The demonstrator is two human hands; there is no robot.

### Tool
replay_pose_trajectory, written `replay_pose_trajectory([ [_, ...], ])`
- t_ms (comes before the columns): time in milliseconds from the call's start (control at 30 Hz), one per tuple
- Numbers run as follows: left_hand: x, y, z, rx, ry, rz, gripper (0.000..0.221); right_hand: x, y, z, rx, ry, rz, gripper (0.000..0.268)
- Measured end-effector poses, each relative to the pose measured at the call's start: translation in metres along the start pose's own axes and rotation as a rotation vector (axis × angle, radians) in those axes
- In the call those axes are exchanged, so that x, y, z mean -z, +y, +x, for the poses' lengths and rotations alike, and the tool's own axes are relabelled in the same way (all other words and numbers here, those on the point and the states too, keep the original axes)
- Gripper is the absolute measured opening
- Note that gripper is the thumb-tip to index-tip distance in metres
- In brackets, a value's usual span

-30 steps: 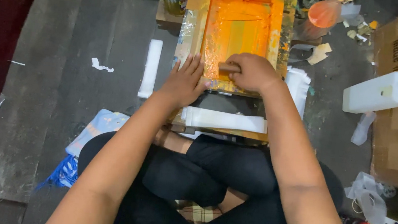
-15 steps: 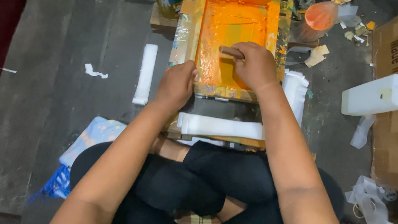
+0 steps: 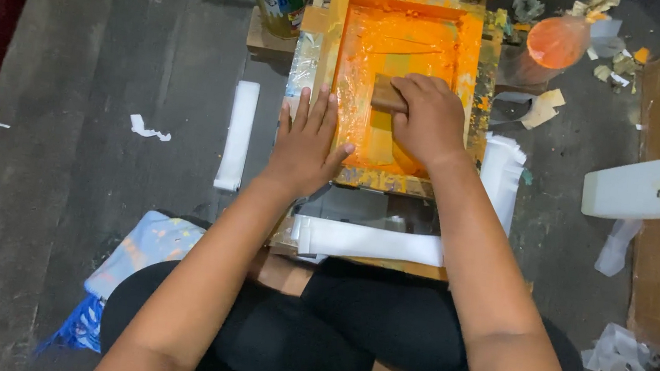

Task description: Manual screen printing process involving spreading orange ink with a squeegee and handling white strips.

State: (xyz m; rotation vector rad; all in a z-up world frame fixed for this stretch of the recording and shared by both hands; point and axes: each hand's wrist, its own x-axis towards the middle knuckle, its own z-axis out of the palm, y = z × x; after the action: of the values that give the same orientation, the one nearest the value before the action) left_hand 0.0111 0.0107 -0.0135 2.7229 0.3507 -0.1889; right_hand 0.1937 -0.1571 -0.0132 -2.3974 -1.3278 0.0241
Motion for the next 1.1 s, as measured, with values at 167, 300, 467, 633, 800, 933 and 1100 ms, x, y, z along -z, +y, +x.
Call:
replay_pose_trajectory([
  [167, -0.003, 0.001, -0.013, 0.025, -0.077, 0.042, 0.083, 0.035, -0.024, -0.01, -0.076, -0.166, 0.088, 0.047],
  [300, 0.007, 0.014, -0.037, 0.082, -0.184, 0.138, 0.081, 0.066, -0.055, -0.03, -0.15, -0.296, 0.202, 0.045],
  [467, -0.001, 0.007, -0.054, 0.105, -0.218, 0.14, 0.086, 0.084, -0.08, -0.05, -0.187, -0.399, 0.207, 0.044],
  [633, 0.007, 0.015, -0.069, 0.119, -0.235, 0.149, 0.086, 0.081, -0.077, -0.052, -0.212, -0.475, 0.216, 0.034],
  [800, 0.018, 0.024, -0.065, 0.109, -0.244, 0.153, 0.086, 0.069, -0.059, -0.045, -0.19, -0.385, 0.249, 0.03],
  [933, 0.015, 0.018, -0.045, 0.088, -0.239, 0.13, 0.085, 0.059, -0.043, -0.033, -0.161, -0.26, 0.228, 0.029],
  [1100, -0.013, -0.011, -0.003, -0.053, 0.043, 0.12, 0.087, 0.027, -0.021, -0.017, 0.036, 0.212, -0.023, 0.023],
])
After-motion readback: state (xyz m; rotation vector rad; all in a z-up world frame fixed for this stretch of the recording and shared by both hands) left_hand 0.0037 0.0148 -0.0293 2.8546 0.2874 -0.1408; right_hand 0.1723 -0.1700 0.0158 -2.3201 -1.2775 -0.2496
